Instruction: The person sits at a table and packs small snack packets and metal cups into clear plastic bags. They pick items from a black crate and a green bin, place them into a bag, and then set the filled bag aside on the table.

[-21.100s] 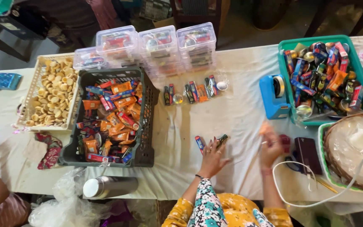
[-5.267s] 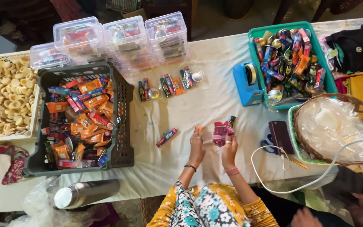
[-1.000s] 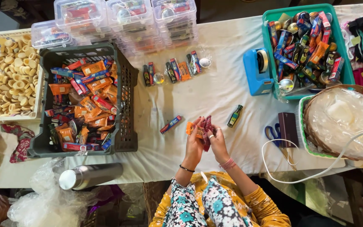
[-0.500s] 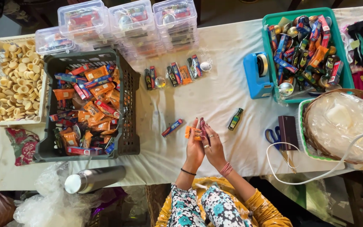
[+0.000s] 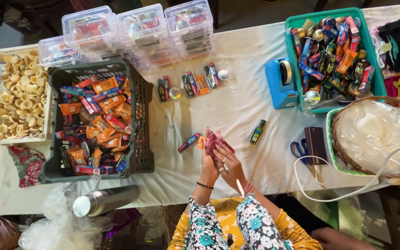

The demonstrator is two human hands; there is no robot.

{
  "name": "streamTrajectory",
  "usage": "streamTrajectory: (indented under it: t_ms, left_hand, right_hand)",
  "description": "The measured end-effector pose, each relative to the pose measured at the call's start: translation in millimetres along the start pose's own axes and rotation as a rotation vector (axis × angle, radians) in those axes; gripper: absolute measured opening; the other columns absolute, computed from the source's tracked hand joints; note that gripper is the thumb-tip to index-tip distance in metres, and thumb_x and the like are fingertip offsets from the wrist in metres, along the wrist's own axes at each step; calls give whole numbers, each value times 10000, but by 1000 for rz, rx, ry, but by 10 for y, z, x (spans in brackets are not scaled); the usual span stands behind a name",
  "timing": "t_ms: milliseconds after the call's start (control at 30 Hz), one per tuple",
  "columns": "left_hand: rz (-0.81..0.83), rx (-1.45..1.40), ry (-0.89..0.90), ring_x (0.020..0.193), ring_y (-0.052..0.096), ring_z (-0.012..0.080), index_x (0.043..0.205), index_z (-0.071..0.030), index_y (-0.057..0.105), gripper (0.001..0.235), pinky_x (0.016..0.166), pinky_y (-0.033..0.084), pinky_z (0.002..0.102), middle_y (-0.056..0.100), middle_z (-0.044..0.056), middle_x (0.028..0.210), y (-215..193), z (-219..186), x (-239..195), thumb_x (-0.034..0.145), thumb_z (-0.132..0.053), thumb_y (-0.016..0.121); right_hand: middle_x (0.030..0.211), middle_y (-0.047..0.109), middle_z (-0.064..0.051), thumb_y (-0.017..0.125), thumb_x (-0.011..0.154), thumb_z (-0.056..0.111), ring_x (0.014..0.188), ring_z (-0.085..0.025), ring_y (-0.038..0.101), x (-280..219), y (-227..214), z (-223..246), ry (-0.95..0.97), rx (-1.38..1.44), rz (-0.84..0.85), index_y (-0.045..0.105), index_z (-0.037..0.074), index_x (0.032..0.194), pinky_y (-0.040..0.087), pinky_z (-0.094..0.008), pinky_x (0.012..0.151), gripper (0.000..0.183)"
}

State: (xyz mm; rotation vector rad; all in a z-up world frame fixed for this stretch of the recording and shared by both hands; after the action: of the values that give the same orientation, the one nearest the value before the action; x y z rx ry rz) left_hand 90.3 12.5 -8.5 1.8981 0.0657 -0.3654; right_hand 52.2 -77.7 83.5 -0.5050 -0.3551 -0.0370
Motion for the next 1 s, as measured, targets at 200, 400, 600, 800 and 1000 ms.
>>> streamTrajectory:
  t_ms: [200, 400, 600, 800, 1000]
  left_hand:
    - [-1, 0, -31, 1391, 504, 230, 1609, -211, 344, 539, 1176, 410, 400, 466, 96, 1585, 195, -53, -39, 1110, -417, 343]
    - [0, 92, -52, 1371, 500, 225, 1559, -228, 382, 518, 1145, 421, 408, 515, 72, 1528, 207, -32, -89, 1083, -433, 378]
    - [55, 43, -33, 1301, 548, 225, 1512, -104, 472, 604, 1064, 460, 381, 576, 91, 1462, 464, -184, -174, 1092, -533, 402]
    - [-3, 137, -74, 1279, 582, 207, 1488, -125, 472, 522, 1087, 473, 396, 586, 61, 1434, -24, -8, -120, 1046, -402, 475]
    - [-99, 188, -110, 1256, 580, 186, 1493, -167, 443, 495, 1047, 479, 410, 583, 32, 1439, 73, -57, -143, 1021, -308, 484]
  right_hand:
    - [1461, 586, -180, 588, 969, 24, 1429, -351, 500, 60, -20, -101, 37, 5, -26, 625, 20, 1377, 421, -431, 1166, 411]
    - [1446, 607, -185, 602, 950, 34, 1408, -347, 525, 79, -20, -2, -53, -53, 35, 637, 29, 1366, 433, -434, 1166, 418]
    - [1452, 586, -211, 601, 957, 73, 1398, -375, 511, 56, -27, 115, -58, -55, 58, 607, -5, 1390, 412, -452, 1158, 440]
    - [1472, 569, -205, 572, 994, 121, 1417, -373, 496, -1, 80, -31, -19, -14, 108, 600, 0, 1397, 397, -445, 1176, 421]
    - [1504, 527, -218, 576, 994, 163, 1428, -382, 470, -20, 7, 244, -90, -36, 155, 571, -6, 1426, 375, -450, 1178, 463]
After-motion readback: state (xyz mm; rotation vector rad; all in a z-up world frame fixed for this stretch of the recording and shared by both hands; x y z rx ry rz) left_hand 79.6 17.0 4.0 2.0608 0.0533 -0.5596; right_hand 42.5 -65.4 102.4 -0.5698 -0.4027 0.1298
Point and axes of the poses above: each hand's wrist, its own x-axis towards the middle knuckle, its own y-axis out of the palm, z = x × y, the point moved 6 cm from there along x, towards the middle knuckle
